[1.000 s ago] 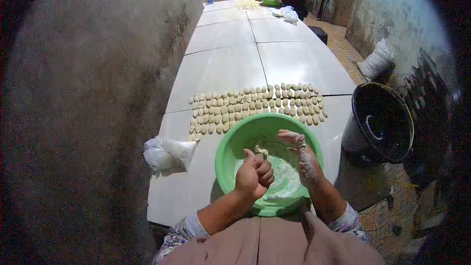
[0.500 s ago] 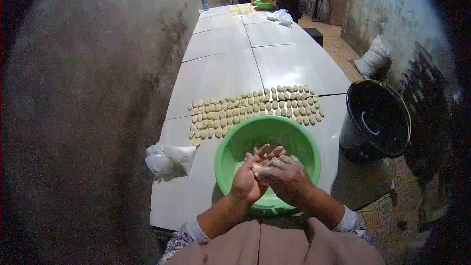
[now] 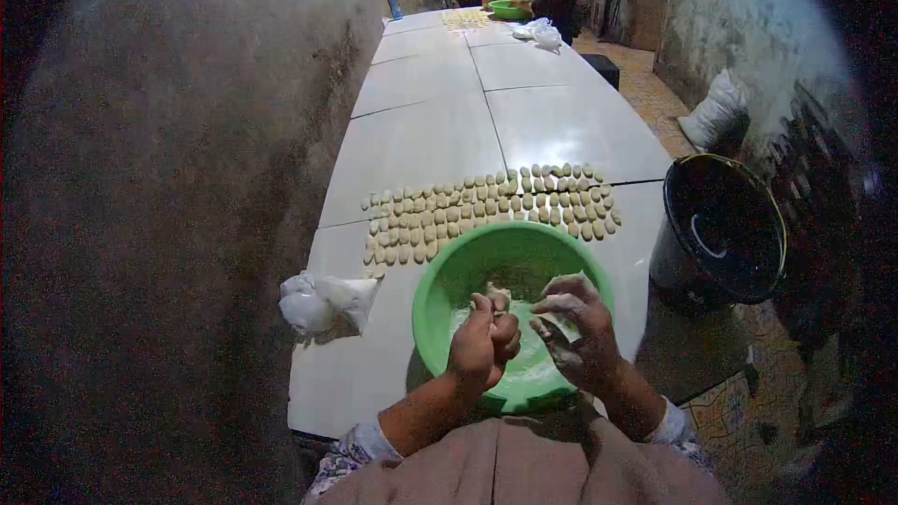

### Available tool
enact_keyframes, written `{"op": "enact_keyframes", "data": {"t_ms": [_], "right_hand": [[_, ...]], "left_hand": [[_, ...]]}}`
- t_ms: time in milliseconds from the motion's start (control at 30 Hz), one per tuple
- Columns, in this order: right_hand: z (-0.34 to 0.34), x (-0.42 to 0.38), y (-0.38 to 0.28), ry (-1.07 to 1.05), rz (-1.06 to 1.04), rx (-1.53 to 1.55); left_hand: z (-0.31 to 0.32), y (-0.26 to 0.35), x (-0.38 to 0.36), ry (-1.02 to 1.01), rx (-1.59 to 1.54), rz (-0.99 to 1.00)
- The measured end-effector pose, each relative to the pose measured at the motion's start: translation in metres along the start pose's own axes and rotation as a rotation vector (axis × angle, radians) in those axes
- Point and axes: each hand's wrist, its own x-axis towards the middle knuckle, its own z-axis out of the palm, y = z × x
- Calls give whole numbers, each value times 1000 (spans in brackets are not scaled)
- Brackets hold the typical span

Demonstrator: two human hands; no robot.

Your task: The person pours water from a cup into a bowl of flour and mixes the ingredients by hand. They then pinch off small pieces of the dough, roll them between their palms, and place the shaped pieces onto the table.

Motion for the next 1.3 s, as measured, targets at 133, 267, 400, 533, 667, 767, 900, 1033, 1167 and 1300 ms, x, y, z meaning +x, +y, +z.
{"op": "enact_keyframes", "data": {"t_ms": [133,267,400,533,667,767,900,1033,1167,1300], "right_hand": [[6,-9,0,-95,157,60],[8,-6,-9,-269,540,222],[29,-19,17,-216,552,554],[15,-9,11,-118,709,700],[23,-16,17,-113,638,699],[21,-14,10,-83,605,750],[11,-5,9,-454,444,-29],[25,-13,22,-437,460,75],[20,-11,29,-534,489,123],[20,-5,24,-676,511,218]], "left_hand": [[-16,-9,11,-8,74,-61],[-11,-10,10,-62,571,174],[-19,-12,6,-267,667,369],[-12,17,-13,-197,927,331],[-5,24,-21,-213,1439,221],[-3,21,-20,-144,1530,187],[9,17,-24,-80,1711,223],[-3,10,-21,-101,1832,329],[-39,10,0,-395,1000,-210],[-32,13,0,-384,973,-224]]}}
